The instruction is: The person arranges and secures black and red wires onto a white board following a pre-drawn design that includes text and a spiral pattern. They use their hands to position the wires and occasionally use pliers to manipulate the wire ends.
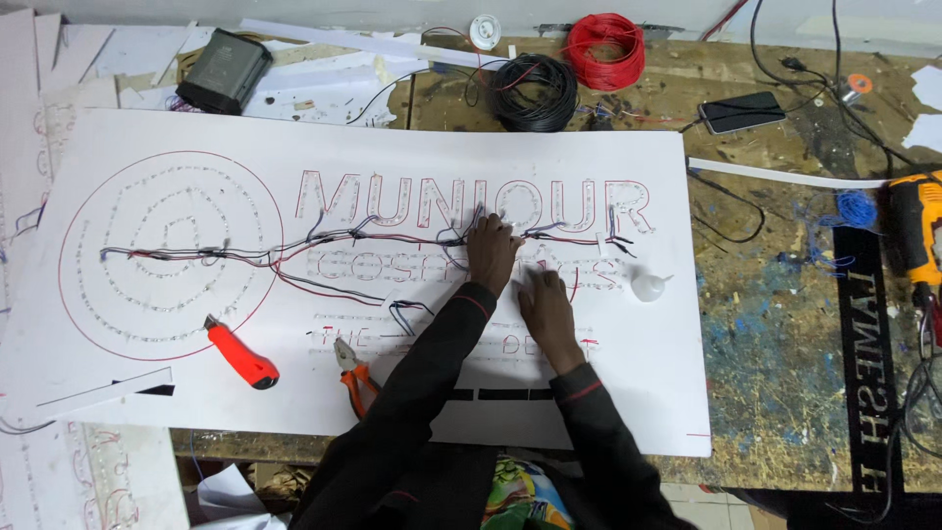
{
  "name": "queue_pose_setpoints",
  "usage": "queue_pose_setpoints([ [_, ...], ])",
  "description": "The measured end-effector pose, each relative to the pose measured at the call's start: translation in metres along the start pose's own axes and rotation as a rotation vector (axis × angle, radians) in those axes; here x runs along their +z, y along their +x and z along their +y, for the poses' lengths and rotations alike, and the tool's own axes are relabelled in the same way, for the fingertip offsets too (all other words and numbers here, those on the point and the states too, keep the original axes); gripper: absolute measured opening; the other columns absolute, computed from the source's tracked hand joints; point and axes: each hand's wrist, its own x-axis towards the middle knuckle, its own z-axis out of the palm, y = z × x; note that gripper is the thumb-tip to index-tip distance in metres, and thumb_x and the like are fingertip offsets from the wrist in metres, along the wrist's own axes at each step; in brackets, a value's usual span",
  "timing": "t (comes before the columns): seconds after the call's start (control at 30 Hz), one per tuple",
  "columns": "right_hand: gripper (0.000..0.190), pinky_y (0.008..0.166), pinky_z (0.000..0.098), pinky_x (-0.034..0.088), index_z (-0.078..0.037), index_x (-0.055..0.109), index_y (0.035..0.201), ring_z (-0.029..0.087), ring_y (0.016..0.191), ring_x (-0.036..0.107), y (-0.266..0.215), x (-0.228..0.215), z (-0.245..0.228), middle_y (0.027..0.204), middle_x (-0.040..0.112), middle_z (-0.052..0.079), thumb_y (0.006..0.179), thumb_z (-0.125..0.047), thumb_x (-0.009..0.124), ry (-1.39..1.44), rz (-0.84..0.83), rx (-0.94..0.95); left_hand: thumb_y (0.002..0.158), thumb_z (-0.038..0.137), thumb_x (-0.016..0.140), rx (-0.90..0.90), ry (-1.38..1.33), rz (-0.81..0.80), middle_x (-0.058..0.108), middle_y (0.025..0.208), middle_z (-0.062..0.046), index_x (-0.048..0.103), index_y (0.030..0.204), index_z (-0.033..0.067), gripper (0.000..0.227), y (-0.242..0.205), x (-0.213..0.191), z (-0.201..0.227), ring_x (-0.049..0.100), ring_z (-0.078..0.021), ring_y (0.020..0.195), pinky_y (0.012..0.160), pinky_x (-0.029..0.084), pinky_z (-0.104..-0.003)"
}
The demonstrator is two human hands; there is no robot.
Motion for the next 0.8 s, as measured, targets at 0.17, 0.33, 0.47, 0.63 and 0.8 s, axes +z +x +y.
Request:
queue_pose_setpoints([
  [0.17, 0.038, 0.099, 0.0515, 0.066, -0.005, 0.075, 0.146, 0.040, 0.124, 0.075, -0.046, -0.001, 0.018, 0.132, 0.070, 0.021, 0.114, -0.025, 0.070, 0.465, 0.132, 0.151, 0.105, 0.051, 0.075, -0.071, -0.010, -0.036, 0.063, 0.113, -0.005, 0.084, 0.111, 0.0177, 0.035, -0.003, 0.013, 0.001, 0.060, -0.0288, 0.108, 0.089, 0.051, -0.046],
  [0.33, 0.028, 0.093, 0.0508, 0.065, -0.005, 0.077, 0.140, 0.043, 0.116, 0.076, -0.077, -0.019, 0.054, 0.123, 0.071, 0.021, 0.113, -0.010, 0.070, 0.546, 0.334, 0.201, 0.094, 0.059, 0.085, -0.170, -0.029, -0.105, 0.064, 0.109, -0.001, 0.086, 0.112, 0.0271, 0.037, 0.000, 0.009, -0.009, 0.063, -0.0284, 0.108, 0.089, 0.054, -0.050],
  [0.47, 0.021, 0.094, 0.0483, 0.065, -0.005, 0.079, 0.134, 0.040, 0.117, 0.075, -0.082, -0.035, 0.077, 0.120, 0.072, 0.019, 0.115, -0.007, 0.070, 0.516, 0.392, 0.231, 0.099, 0.058, 0.082, -0.121, -0.207, -0.022, 0.061, 0.108, 0.000, 0.087, 0.111, 0.0256, 0.036, 0.000, 0.007, -0.016, 0.065, -0.0269, 0.107, 0.090, 0.056, -0.046],
  [0.63, 0.017, 0.089, 0.0502, 0.066, -0.006, 0.081, 0.127, 0.041, 0.111, 0.078, -0.092, -0.028, 0.092, 0.113, 0.074, 0.019, 0.111, -0.008, 0.074, 0.496, 0.321, 0.216, 0.108, 0.036, 0.080, -0.258, -0.348, -0.001, 0.074, 0.113, -0.004, 0.085, 0.120, 0.0245, 0.018, -0.027, -0.027, -0.054, 0.072, -0.0292, 0.117, 0.104, 0.059, -0.047],
  [0.8, 0.014, 0.086, 0.0506, 0.069, -0.009, 0.084, 0.119, 0.044, 0.105, 0.080, -0.093, -0.011, 0.063, 0.107, 0.078, 0.021, 0.106, -0.011, 0.078, 0.485, 0.227, 0.169, 0.102, 0.036, 0.086, -0.247, -0.170, 0.047, 0.082, 0.106, -0.006, 0.087, 0.117, 0.0223, 0.020, -0.071, -0.074, -0.112, 0.077, -0.0321, 0.112, 0.110, 0.058, -0.047],
])
